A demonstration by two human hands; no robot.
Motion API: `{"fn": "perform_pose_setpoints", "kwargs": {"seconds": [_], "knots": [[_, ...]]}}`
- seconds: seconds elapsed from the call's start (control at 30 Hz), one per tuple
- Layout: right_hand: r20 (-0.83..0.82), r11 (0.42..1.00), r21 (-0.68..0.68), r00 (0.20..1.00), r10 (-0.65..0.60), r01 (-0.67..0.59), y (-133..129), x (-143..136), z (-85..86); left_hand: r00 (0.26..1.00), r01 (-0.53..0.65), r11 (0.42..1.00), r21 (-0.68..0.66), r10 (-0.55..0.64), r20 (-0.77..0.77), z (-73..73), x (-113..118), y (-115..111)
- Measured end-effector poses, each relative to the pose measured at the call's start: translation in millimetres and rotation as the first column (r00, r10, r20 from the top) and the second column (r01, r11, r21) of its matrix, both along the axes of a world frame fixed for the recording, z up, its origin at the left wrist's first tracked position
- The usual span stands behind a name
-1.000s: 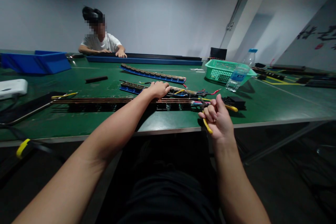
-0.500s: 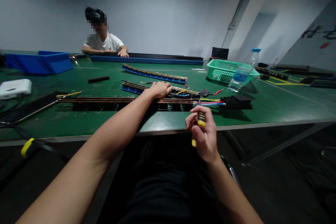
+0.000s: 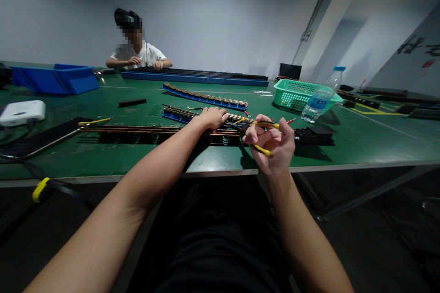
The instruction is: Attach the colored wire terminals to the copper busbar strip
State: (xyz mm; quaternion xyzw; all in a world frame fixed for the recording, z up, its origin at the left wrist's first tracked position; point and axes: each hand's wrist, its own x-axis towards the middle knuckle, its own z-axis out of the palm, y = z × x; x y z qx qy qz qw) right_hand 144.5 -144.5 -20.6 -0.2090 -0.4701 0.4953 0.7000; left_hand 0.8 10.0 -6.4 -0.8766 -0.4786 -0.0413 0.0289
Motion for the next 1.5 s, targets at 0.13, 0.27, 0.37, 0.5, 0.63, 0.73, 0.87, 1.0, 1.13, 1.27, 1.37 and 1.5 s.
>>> {"fn": "perform_pose_setpoints", "kwargs": {"seconds": [0.13,0.27,0.37,0.5,0.63,0.73,0.87,1.0,1.13,1.27,1.37,1.5], "knots": [[-0.039,0.998,-0.052,0.999,-0.038,0.036,6.2,-2.6,-12.0,1.0,-0.004,1.0,-0.006,0.004,-0.009,1.5,0.2,-1.6],[0.024,0.988,0.007,0.987,-0.157,0.157,4.8,-7.2,-21.6,1.0,-0.005,1.0,-0.014,0.005,-0.012,3.7,0.1,-3.9],[0.228,0.966,0.085,0.939,-0.256,0.243,0.7,-9.1,-27.2,1.0,-0.011,1.0,-0.02,0.011,-0.014,3.4,0.8,-2.3],[0.609,0.974,0.172,0.761,-0.221,0.146,-4.6,-11.2,-29.9,1.0,-0.017,1.0,-0.025,0.016,-0.015,1.9,1.9,1.5],[0.493,0.978,0.153,0.847,-0.199,0.14,-3.3,-10.7,-28.3,1.0,-0.016,0.999,-0.03,0.015,-0.012,2.5,1.0,0.0],[0.177,0.973,0.114,0.959,-0.22,0.202,-2.5,-7.9,-27.5,1.0,-0.005,1.0,-0.025,0.005,-0.005,3.2,0.1,-2.3],[0.095,0.951,0.194,0.96,-0.262,0.24,-8.1,-8.0,-31.4,1.0,-0.01,1.0,-0.022,0.01,-0.001,2.7,0.8,-1.2],[0.067,0.886,0.317,0.924,-0.376,0.338,-10.3,-12.6,-36.0,1.0,-0.02,0.999,-0.03,0.02,0.002,2.2,1.6,0.5],[0.068,0.89,0.339,0.935,-0.347,0.306,-1.3,-12.4,-35.0,1.0,-0.007,1.0,-0.019,0.007,-0.001,2.3,0.5,-0.5],[0.157,0.927,0.251,0.934,-0.322,0.277,8.7,-9.5,-34.9,1.0,0.001,1.0,-0.018,-0.001,-0.006,3.1,-0.5,-2.4],[0.175,0.933,0.197,0.925,-0.337,0.302,11.5,-8.8,-35.3,1.0,0.006,1.0,-0.013,-0.006,-0.005,3.7,-0.6,-3.5],[0.328,0.958,0.164,0.903,-0.278,0.235,10.0,-8.2,-32.9,1.0,-0.005,1.0,-0.026,0.005,-0.004,4.4,-0.2,-4.0]]}}
